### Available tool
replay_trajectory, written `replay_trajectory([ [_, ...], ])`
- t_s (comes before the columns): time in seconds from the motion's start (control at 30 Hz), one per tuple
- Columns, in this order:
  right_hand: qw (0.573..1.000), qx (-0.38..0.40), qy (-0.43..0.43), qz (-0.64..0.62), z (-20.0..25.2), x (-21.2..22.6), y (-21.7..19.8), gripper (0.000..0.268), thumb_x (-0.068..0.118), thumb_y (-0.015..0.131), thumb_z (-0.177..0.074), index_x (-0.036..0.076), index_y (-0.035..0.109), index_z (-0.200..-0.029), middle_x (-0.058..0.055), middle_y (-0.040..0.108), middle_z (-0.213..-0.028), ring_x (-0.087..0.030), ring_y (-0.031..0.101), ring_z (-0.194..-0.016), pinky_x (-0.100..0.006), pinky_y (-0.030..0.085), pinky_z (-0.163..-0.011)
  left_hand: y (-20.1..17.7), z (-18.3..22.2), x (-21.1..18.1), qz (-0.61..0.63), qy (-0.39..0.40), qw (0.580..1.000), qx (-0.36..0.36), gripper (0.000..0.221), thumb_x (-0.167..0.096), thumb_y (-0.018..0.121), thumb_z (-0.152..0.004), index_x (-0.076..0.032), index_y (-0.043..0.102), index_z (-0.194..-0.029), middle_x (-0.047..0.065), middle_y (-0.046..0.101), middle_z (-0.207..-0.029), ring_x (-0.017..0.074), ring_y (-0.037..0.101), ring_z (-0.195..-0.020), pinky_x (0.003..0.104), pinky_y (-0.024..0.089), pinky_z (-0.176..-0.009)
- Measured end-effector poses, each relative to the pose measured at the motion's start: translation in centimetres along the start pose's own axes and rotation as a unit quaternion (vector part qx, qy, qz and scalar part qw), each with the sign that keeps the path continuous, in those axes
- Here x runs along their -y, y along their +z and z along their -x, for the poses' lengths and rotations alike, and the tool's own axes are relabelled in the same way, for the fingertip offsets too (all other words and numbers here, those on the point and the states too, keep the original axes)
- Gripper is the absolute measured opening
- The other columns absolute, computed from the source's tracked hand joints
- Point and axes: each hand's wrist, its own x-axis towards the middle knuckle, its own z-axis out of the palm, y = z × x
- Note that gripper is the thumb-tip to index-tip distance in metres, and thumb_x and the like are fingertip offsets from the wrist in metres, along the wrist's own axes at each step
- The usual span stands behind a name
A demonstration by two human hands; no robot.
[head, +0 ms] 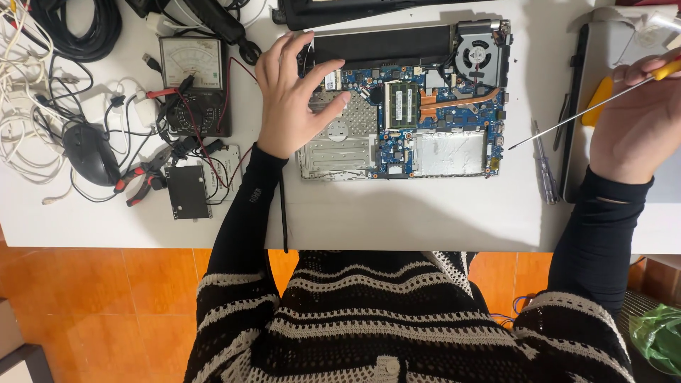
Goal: The person works on a disassembled laptop at a white desk, using a screwdriver to unscrew and adjust components on the exposed motherboard. They hold the board steady with one hand while driving screws, repositioning the board and reaching across the cluttered workbench for tools.
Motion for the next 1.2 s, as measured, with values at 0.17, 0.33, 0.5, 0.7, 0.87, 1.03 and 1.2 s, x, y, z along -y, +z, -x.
replay_trajectory([
  [0.17, 1.000, 0.006, -0.004, -0.002, 6.2, -5.5, -3.3, 0.012, 0.019, 0.058, -0.126, 0.007, 0.055, -0.126, -0.001, 0.052, -0.089, -0.012, 0.049, -0.077, -0.028, 0.039, -0.074, 0.0, -0.1, -0.2, 0.024, -0.018, 0.999, 0.011, 0.039, -0.041, 0.085, -0.097, -0.021, 0.074, -0.129, 0.012, 0.042, -0.156, 0.0376, 0.031, -0.148, 0.058, 0.021, -0.121],
  [0.33, 1.000, -0.009, -0.022, 0.008, 9.6, -3.9, -6.2, 0.012, 0.018, 0.058, -0.126, 0.007, 0.055, -0.125, -0.001, 0.052, -0.088, -0.012, 0.049, -0.076, -0.027, 0.039, -0.074, -0.1, -0.3, -0.2, 0.016, -0.006, 1.000, 0.017, 0.043, -0.039, 0.085, -0.099, -0.019, 0.073, -0.135, 0.013, 0.039, -0.157, 0.0377, 0.029, -0.148, 0.059, 0.020, -0.121],
  [0.5, 0.998, -0.029, -0.043, 0.022, 11.9, -2.8, -7.8, 0.011, 0.018, 0.059, -0.125, 0.008, 0.055, -0.123, -0.001, 0.052, -0.088, -0.012, 0.048, -0.076, -0.027, 0.039, -0.073, -0.4, -0.3, -0.6, 0.013, -0.002, 1.000, 0.027, 0.036, -0.035, 0.085, -0.101, -0.021, 0.074, -0.132, 0.011, 0.038, -0.159, 0.0367, 0.028, -0.151, 0.058, 0.020, -0.123],
  [0.7, 0.998, -0.029, -0.054, 0.017, 13.3, -4.4, -6.5, 0.012, 0.018, 0.059, -0.125, 0.008, 0.055, -0.121, -0.001, 0.052, -0.087, -0.011, 0.047, -0.075, -0.027, 0.039, -0.073, -0.2, -0.3, -0.6, 0.010, -0.001, 1.000, 0.024, 0.035, -0.034, 0.086, -0.100, -0.021, 0.075, -0.130, 0.011, 0.038, -0.158, 0.0369, 0.029, -0.150, 0.057, 0.020, -0.124],
  [0.87, 0.998, -0.015, -0.054, 0.006, 12.8, -5.5, -5.6, 0.012, 0.018, 0.059, -0.125, 0.008, 0.055, -0.119, -0.001, 0.052, -0.086, -0.011, 0.047, -0.074, -0.027, 0.039, -0.072, -0.2, -0.3, -0.5, 0.003, -0.002, 1.000, 0.021, 0.035, -0.035, 0.085, -0.100, -0.021, 0.073, -0.130, 0.011, 0.038, -0.157, 0.0372, 0.029, -0.150, 0.057, 0.020, -0.123],
  [1.03, 0.998, -0.004, -0.056, -0.005, 12.4, -6.2, -5.5, 0.012, 0.018, 0.059, -0.124, 0.008, 0.055, -0.118, -0.001, 0.051, -0.086, -0.011, 0.046, -0.074, -0.027, 0.038, -0.072, -0.2, -0.4, -0.5, 0.019, -0.023, 0.999, 0.034, 0.042, -0.037, 0.084, -0.100, -0.018, 0.069, -0.134, 0.012, 0.038, -0.157, 0.0372, 0.030, -0.150, 0.058, 0.019, -0.123],
  [1.2, 0.998, -0.001, -0.064, -0.007, 12.4, -6.5, -5.1, 0.013, 0.017, 0.059, -0.124, 0.008, 0.055, -0.116, -0.001, 0.051, -0.085, -0.011, 0.046, -0.073, -0.027, 0.038, -0.072, -0.2, -0.3, -0.6, 0.008, 0.003, 1.000, 0.028, 0.032, -0.035, 0.083, -0.101, -0.023, 0.074, -0.130, 0.011, 0.037, -0.158, 0.0371, 0.028, -0.150, 0.057, 0.019, -0.123],
])
